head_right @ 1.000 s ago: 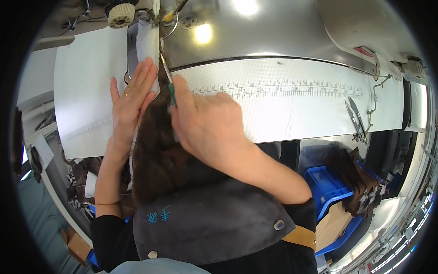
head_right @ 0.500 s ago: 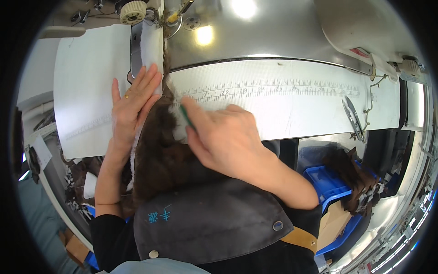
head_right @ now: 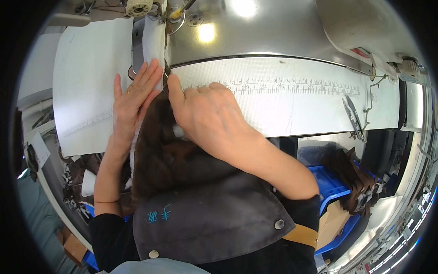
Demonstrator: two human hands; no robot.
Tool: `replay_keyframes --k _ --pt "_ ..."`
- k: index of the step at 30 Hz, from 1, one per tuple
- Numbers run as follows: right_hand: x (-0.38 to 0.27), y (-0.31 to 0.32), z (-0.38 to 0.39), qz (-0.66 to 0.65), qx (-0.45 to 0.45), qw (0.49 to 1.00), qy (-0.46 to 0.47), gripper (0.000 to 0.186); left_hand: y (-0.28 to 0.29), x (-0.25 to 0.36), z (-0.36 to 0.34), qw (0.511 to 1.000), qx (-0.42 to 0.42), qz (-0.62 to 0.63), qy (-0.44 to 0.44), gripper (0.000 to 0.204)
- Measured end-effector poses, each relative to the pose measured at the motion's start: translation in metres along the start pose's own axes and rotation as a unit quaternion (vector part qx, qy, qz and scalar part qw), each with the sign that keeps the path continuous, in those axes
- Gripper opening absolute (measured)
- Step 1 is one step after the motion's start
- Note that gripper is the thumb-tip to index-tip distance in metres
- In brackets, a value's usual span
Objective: Sewing a fur trim onto a leather strap using a sewing machine and a tucking tool.
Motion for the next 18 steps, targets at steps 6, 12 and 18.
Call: replay_keyframes --k 6,12,18 --pt "-0.005 0.012 0.010 -0.027 -0.082 0.991 0.101 0.044 0.004 0.003 -0.002 0.998 0.018 -0.039 -0.037 0.041" --pt "0.017 0.041 0.023 -0.129 -0.101 0.986 0.003 0.043 0.004 0.002 0.005 0.997 0.054 -0.039 -0.033 0.037" --pt "0.034 0.034 -0.007 -0.035 0.019 0.999 0.021 0.037 0.008 0.010 0.004 0.999 0.027 -0.019 -0.031 0.041"
Point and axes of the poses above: each hand's wrist, its own z-axis away from the middle knuckle, its own y-axis out of the back of the hand, x = y × z, the point moved 5 cm from there along -z, towards the middle knuckle, and after that the axes turned 9 degrees about y, right-handed, at the moved point
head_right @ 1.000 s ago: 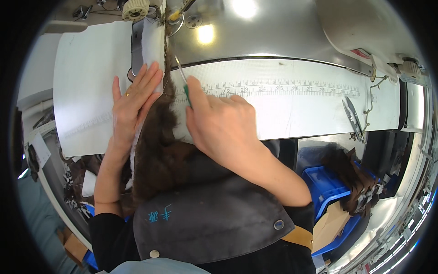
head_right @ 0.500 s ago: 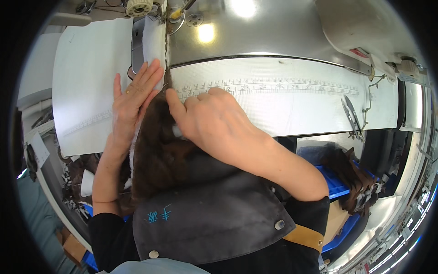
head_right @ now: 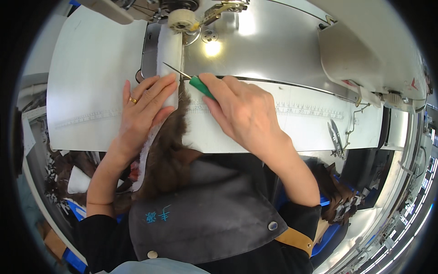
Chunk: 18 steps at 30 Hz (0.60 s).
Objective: Sewing a fur trim onto a leather strap using a sewing machine and a tucking tool.
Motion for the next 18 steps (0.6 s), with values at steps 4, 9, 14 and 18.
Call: replay_keyframes --k 4,9,14,18 --pt "-0.007 -0.007 -0.018 0.056 0.003 0.998 0.032 0.043 0.003 -0.001 0.001 0.998 -0.020 0.053 0.021 0.042" --pt "-0.012 -0.036 -0.027 0.149 -0.026 0.989 0.001 0.046 0.000 -0.001 0.003 0.999 -0.019 0.042 0.014 0.042" --pt "-0.005 -0.029 -0.017 0.198 -0.027 0.977 -0.071 0.043 -0.001 -0.004 0.003 0.996 -0.001 0.085 0.029 0.043" --pt "0.004 -0.021 -0.012 0.133 -0.028 0.985 -0.106 0.042 0.000 -0.006 0.002 0.997 -0.005 0.072 0.023 0.042"
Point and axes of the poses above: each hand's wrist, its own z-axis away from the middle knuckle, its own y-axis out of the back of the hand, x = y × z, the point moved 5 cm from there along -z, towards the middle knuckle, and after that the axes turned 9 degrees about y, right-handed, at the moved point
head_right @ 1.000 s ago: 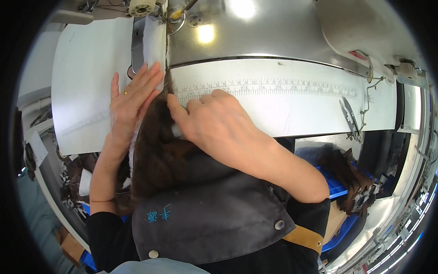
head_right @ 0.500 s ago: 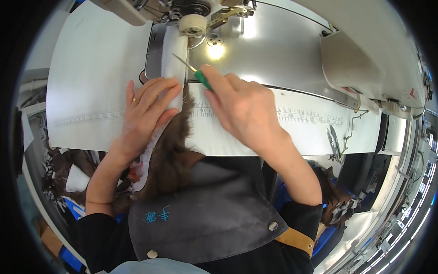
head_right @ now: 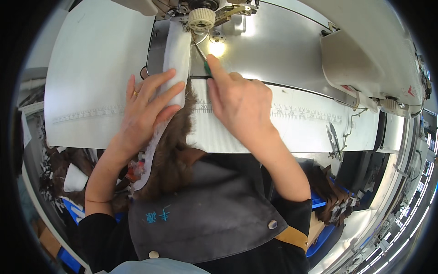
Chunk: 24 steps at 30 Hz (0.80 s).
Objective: Sewing a fur trim onto a leather strap using a sewing machine and a tucking tool.
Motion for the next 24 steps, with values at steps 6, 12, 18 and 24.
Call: replay_keyframes --k 6,12,18,24 --pt "-0.001 0.015 0.012 -0.103 -0.005 0.991 0.082 0.038 0.002 -0.002 0.000 1.000 -0.011 0.003 -0.003 0.047" --pt "0.012 0.008 0.001 -0.086 -0.014 0.991 0.104 0.038 0.001 -0.005 -0.006 1.000 -0.013 -0.003 -0.015 0.045" --pt "0.022 0.003 -0.010 -0.089 0.012 0.992 0.090 0.037 -0.001 -0.012 -0.025 0.999 0.020 -0.002 -0.029 0.040" --pt "0.028 0.008 -0.006 -0.107 0.025 0.992 0.057 0.034 -0.009 -0.027 -0.047 0.998 0.045 0.007 -0.039 0.038"
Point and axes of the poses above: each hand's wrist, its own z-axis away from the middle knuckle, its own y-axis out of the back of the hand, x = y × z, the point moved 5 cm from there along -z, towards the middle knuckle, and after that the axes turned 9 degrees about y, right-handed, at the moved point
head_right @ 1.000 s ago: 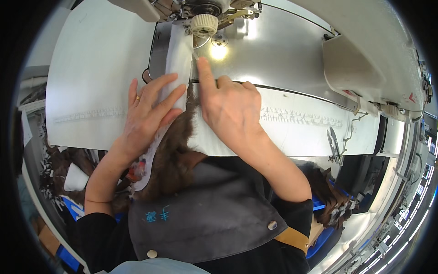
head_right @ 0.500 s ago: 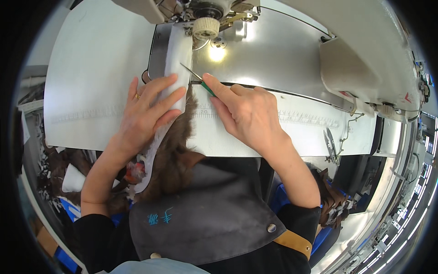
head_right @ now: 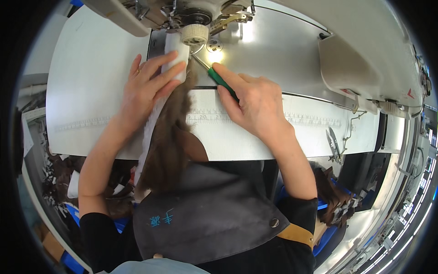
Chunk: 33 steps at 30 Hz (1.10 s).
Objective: Sewing a fur trim onto a leather strap using a sewing machine and a tucking tool.
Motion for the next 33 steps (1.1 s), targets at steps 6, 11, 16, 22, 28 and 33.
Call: replay_keyframes --k 6,11,16,22,28,33 --pt "-0.012 0.012 0.030 -0.029 -0.023 0.992 -0.120 0.038 0.005 -0.001 -0.014 0.997 0.037 -0.052 -0.049 0.027" --pt "-0.032 0.008 0.037 -0.153 -0.037 0.969 -0.190 0.043 0.012 0.009 -0.007 0.997 -0.071 -0.006 -0.008 0.029" --pt "-0.050 -0.013 0.023 -0.162 0.005 0.974 -0.161 0.045 0.003 0.027 0.018 0.996 -0.011 -0.082 0.036 0.037" --pt "-0.053 -0.025 0.020 -0.143 0.000 0.972 -0.188 0.045 0.001 0.025 0.026 0.995 0.018 -0.070 0.064 0.044" --pt "-0.053 -0.025 0.019 -0.113 -0.026 0.992 -0.055 0.049 0.000 0.024 0.026 0.996 -0.004 -0.060 0.068 0.042" --pt "-0.052 -0.004 0.048 -0.162 -0.089 0.983 0.019 0.045 0.002 0.024 0.027 0.990 -0.025 -0.127 0.050 0.037"
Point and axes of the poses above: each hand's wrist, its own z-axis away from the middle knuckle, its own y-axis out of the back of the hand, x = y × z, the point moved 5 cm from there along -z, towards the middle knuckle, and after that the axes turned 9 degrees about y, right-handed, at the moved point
